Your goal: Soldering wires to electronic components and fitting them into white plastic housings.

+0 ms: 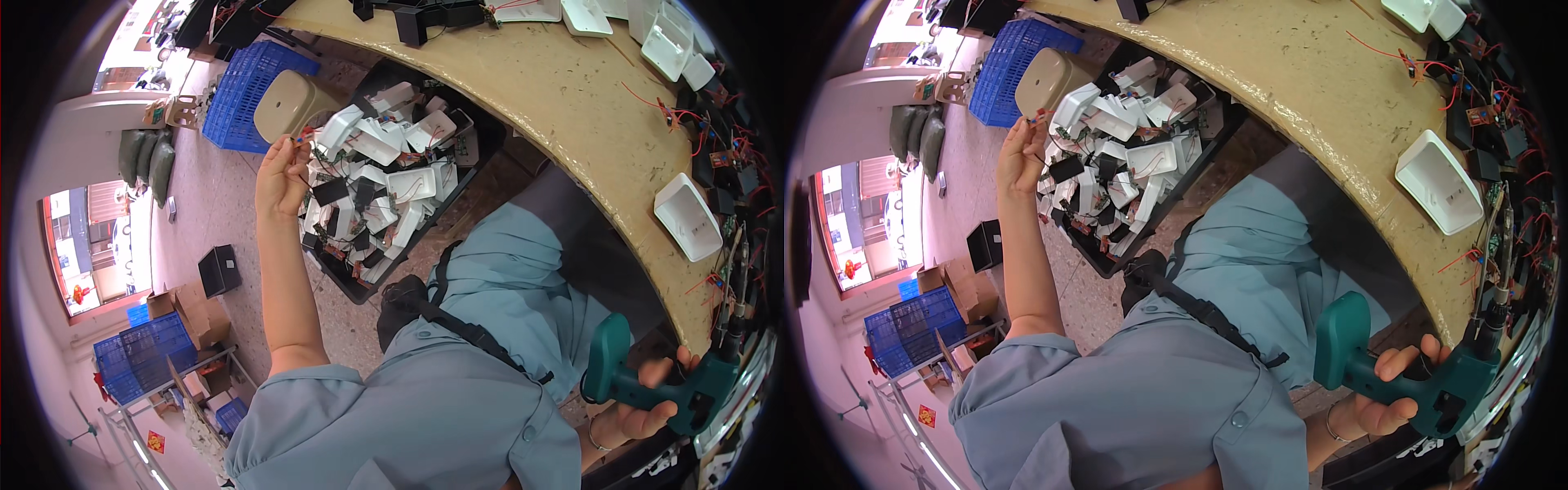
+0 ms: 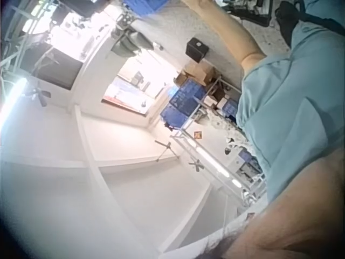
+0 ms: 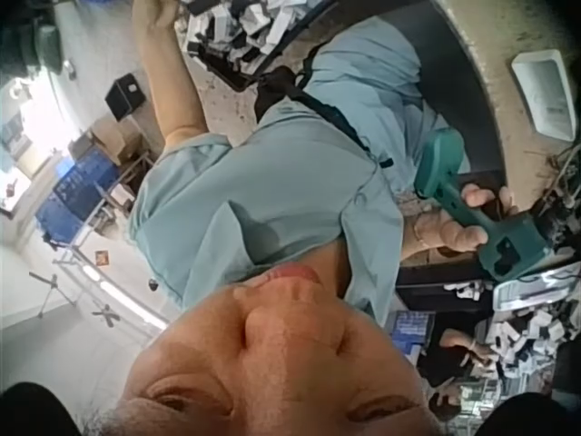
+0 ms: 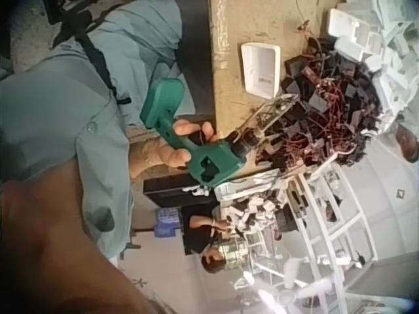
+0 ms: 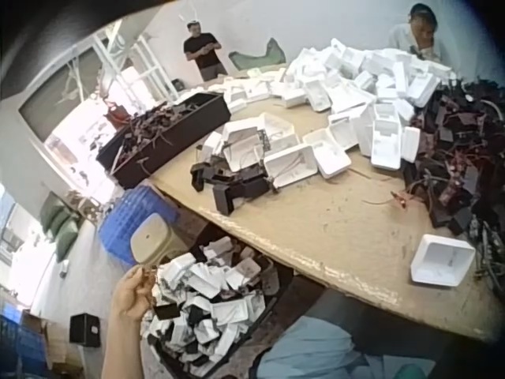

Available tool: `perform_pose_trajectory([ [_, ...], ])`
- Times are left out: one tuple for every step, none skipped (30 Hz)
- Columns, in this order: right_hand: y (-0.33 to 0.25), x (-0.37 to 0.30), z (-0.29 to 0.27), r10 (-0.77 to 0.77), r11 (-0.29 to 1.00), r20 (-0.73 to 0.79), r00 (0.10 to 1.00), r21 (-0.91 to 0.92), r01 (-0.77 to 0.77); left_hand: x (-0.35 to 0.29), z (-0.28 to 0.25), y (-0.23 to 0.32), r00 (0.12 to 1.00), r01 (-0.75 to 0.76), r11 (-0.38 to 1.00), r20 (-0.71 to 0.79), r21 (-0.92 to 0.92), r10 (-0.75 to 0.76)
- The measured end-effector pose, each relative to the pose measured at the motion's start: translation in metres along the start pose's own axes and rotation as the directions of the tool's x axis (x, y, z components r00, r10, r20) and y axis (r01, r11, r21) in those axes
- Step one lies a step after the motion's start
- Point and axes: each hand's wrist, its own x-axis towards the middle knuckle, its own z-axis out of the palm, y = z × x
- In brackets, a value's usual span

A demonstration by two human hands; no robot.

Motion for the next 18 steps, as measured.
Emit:
perform_pose_trajectory([
  [0.0,0.0,0.0,0.001,1.0,0.002,1.0,0.002,-0.001,-0.002,0.001,0.0,0.997,-0.045,0.995,0.053,-0.093,0.05],
  [0.001,0.001,0.001,-0.003,1.0,0.008,1.0,0.011,0.003,-0.005,0.002,0.001,0.989,-0.085,0.979,0.101,-0.187,0.105],
  [0.001,0.002,0.001,-0.008,1.0,0.013,1.0,0.019,0.007,-0.007,0.004,0.004,0.989,-0.086,0.979,0.099,-0.186,0.106],
  [0.001,0.002,0.001,-0.008,1.0,0.013,1.0,0.019,0.008,-0.009,0.008,0.007,0.983,-0.075,0.957,0.143,-0.281,0.119],
  [0.001,0.002,-0.001,-0.001,1.0,0.027,1.0,0.022,0.001,-0.01,0.01,0.008,0.973,-0.059,0.926,0.185,-0.372,0.136],
  [0.001,0.002,-0.002,0.007,1.0,0.044,0.999,0.027,-0.008,-0.011,0.007,0.01,0.973,-0.061,0.926,0.184,-0.372,0.137],
  [0.002,0.001,-0.003,0.007,1.0,0.045,0.999,0.028,-0.009,-0.011,0.002,0.012,0.965,-0.065,0.922,0.211,-0.38,0.155],
  [0.002,0.0,-0.006,0.023,0.998,0.053,0.998,0.052,-0.026,-0.012,-0.001,0.013,0.956,-0.07,0.919,0.237,-0.389,0.173],
  [0.002,0.0,-0.007,0.038,0.996,0.06,0.997,0.076,-0.043,-0.013,-0.003,0.012,0.956,-0.07,0.918,0.236,-0.389,0.173],
  [0.002,0.001,-0.005,0.039,0.996,0.06,0.997,0.076,-0.043,-0.015,-0.004,0.01,0.953,-0.066,0.947,0.263,-0.313,0.153],
  [0.002,0.002,-0.003,0.023,0.998,0.052,0.998,0.053,-0.025,-0.016,-0.006,0.009,0.949,-0.063,0.97,0.288,-0.234,0.131],
  [0.002,0.002,-0.001,0.006,1.0,0.044,0.999,0.03,-0.007,-0.016,-0.01,0.002,0.949,-0.063,0.97,0.287,-0.235,0.131],
  [0.002,0.002,0.0,0.005,0.999,0.046,0.999,0.031,-0.007,-0.016,-0.017,-0.01,0.981,-0.065,0.996,0.184,0.061,0.053],
  [0.002,0.002,0.001,0.001,1.0,0.041,0.999,0.03,-0.003,-0.016,-0.024,-0.019,0.998,-0.027,0.936,0.059,0.35,0.007],
  [0.002,0.003,0.001,-0.004,1.0,0.034,0.999,0.026,0.003,-0.013,-0.032,-0.028,0.998,-0.027,0.937,0.06,0.348,0.007],
  [0.002,0.003,0.001,-0.001,1.0,0.038,0.999,0.028,0.0,-0.014,-0.04,-0.033,0.998,-0.013,0.75,0.059,0.662,-0.034],
  [0.003,0.004,0.0,0.006,1.0,0.044,0.999,0.026,-0.007,-0.015,-0.047,-0.036,0.997,-0.003,0.462,0.041,0.887,-0.072],
  [0.002,0.004,0.0,0.01,1.0,0.047,0.999,0.02,-0.011,-0.015,-0.045,-0.038,0.996,-0.002,0.463,0.041,0.886,-0.074],
])
